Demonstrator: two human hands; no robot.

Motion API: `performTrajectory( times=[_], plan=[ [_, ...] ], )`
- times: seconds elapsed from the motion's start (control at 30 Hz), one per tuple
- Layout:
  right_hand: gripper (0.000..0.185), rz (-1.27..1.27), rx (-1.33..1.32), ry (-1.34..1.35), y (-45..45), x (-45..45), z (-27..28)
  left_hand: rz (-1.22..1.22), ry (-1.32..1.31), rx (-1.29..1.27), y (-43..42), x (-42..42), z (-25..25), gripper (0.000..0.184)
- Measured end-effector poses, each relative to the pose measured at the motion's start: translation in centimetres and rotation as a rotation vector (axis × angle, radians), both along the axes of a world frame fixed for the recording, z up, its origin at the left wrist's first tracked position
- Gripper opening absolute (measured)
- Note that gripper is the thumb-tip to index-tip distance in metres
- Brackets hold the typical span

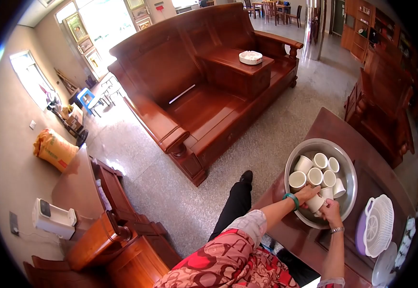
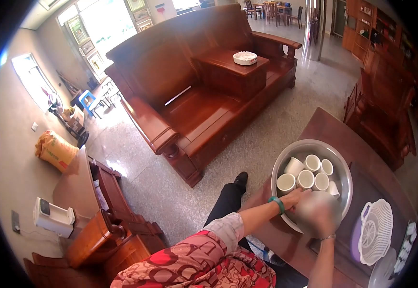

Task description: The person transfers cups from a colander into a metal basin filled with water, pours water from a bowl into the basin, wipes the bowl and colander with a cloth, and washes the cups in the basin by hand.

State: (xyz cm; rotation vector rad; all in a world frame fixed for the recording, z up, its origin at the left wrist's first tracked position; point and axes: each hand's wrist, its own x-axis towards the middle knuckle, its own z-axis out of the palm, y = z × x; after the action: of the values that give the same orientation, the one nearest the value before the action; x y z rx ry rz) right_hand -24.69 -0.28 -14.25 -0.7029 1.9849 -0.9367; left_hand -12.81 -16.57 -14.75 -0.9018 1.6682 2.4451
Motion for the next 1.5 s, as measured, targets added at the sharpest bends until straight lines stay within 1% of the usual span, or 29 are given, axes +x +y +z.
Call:
performTrajectory(
  times=[0.07, 0.1, 0.17, 0.2, 0.23, 0.27, 0.3, 0.37, 0.4, 0.43, 0.47, 0.5, 0.53, 0.57, 0.6, 0.63, 0.67, 0.7, 0.73, 0.77, 0.8, 0.83, 0.9, 1.0, 1.03, 1.1, 1.2, 1.33, 1.5],
  plan=[
    [0.024, 0.033, 0.071, 0.072, -0.4, 1.7, 2.7, -0.088, 0.050, 0.048, -0.4, -0.3, -0.9, 0.038],
    [0.023, 0.021, 0.113, 0.160, -0.7, 3.3, 4.4, -0.095, 0.105, -0.042, -0.3, -0.5, -1.0, 0.049],
    [0.022, -0.003, 0.199, 0.336, -0.6, 3.2, 3.0, -0.104, 0.157, -0.125, -0.2, -0.9, -1.5, 0.061],
    [0.018, 0.047, -0.076, 0.771, 0.0, 2.0, -0.4, -0.170, 0.053, -0.164, -0.3, -0.9, -0.9, 0.063],
    [0.018, 0.081, -0.223, 0.969, 0.2, 2.1, -0.7, -0.238, -0.054, -0.202, -0.2, -0.9, -0.8, 0.064],
    [0.020, 0.095, -0.356, 1.189, 0.5, 2.2, -0.9, -0.208, -0.042, -0.213, -0.2, -1.2, -2.0, 0.058],
    [0.020, 0.105, -0.259, 0.875, 0.2, 3.1, 2.1, -0.213, -0.047, -0.209, -0.1, -1.6, -3.0, 0.058],
    [0.020, 0.112, -0.163, 0.554, 0.1, 3.5, 3.1, -0.255, 0.025, -0.309, -0.2, -2.5, -5.5, 0.051],
    [0.017, 0.056, -0.257, 0.354, 0.1, 2.9, 2.2, -0.236, 0.075, -0.351, -0.2, -3.0, -6.8, 0.048],
    [0.011, -0.008, -0.238, 0.173, 0.0, 2.3, 1.8, -0.217, 0.123, -0.395, -0.2, -3.4, -8.2, 0.045],
    [0.006, -0.089, -0.220, -0.005, -0.2, 1.9, 1.5, -0.257, 0.170, -0.325, -0.7, -2.2, -6.1, 0.041],
    [0.005, -0.183, -0.199, -0.167, -0.4, 1.4, 1.2, -0.293, 0.258, -0.473, -1.1, -2.0, -6.7, 0.038],
    [0.005, -0.239, -0.274, -0.211, -0.2, 1.3, 0.8, -0.313, 0.342, -0.626, -1.5, -2.0, -7.5, 0.036],
    [0.008, -0.259, -0.284, -0.157, -0.1, 1.4, 0.8, -0.300, 0.287, -0.469, -1.1, -1.7, -6.0, 0.038],
    [0.011, -0.186, -0.152, 0.047, -0.6, 1.8, 1.3, -0.269, 0.191, -0.277, -1.0, -1.0, -3.8, 0.040],
    [0.015, -0.024, -0.249, 0.313, -0.3, 0.9, -1.3, -0.232, 0.100, -0.117, -0.8, -0.7, -2.2, 0.042],
    [0.015, -0.047, -0.188, 0.272, -1.2, 3.2, 1.4, -0.238, 0.016, -0.021, -0.9, -0.6, -1.0, 0.044],
    [0.016, 0.041, -0.187, 0.483, -1.0, 3.8, 1.7, -0.166, 0.049, -0.030, -0.6, -0.1, -0.8, 0.045],
    [0.014, 0.123, -0.140, 0.603, -0.9, 3.2, 0.1, -0.083, -0.019, 0.066, -0.1, 0.6, 1.5, 0.046],
    [0.014, -0.148, -0.304, -0.272, -1.4, 1.8, -4.3, -0.134, -0.057, -0.026, -0.3, 0.2, 0.5, 0.047],
    [0.015, 0.080, -0.138, 0.482, -1.4, -0.1, -9.6, -0.186, -0.095, -0.117, -0.5, -0.2, -0.4, 0.048],
    [0.015, 0.241, -0.142, 0.556, -1.6, 0.3, -7.4, -0.246, -0.112, -0.189, -0.5, 0.4, 1.4, 0.046],
    [0.013, 0.034, 0.062, 0.178, -1.7, 2.7, -0.1, -0.250, -0.204, -0.130, -0.3, 0.0, 1.2, 0.046],
    [0.015, -0.110, -0.204, -0.116, -1.2, 2.6, 1.5, -0.179, -0.307, -0.066, -0.8, -0.8, 0.6, 0.047],
    [0.015, -0.114, -0.200, -0.116, -1.3, 3.1, 2.0, -0.184, -0.308, -0.062, -0.7, -1.0, 0.7, 0.047],
    [0.019, -0.320, -0.217, 0.455, -1.2, 4.6, 2.8, -0.149, -0.346, -0.131, -0.5, -1.1, 0.9, 0.047],
    [0.022, -0.143, -0.196, 0.526, -1.5, 4.9, 2.1, -0.219, -0.369, -0.166, -0.8, -1.2, 0.7, 0.044],
    [0.023, -0.067, -0.145, 0.448, -1.2, 5.1, 1.9, -0.257, -0.275, -0.293, -0.4, -1.0, 0.3, 0.043],
    [0.023, -0.186, -0.229, 0.064, -0.5, 4.6, 2.7, -0.148, -0.283, -0.188, -0.5, -1.0, 1.2, 0.041]
  ],
)
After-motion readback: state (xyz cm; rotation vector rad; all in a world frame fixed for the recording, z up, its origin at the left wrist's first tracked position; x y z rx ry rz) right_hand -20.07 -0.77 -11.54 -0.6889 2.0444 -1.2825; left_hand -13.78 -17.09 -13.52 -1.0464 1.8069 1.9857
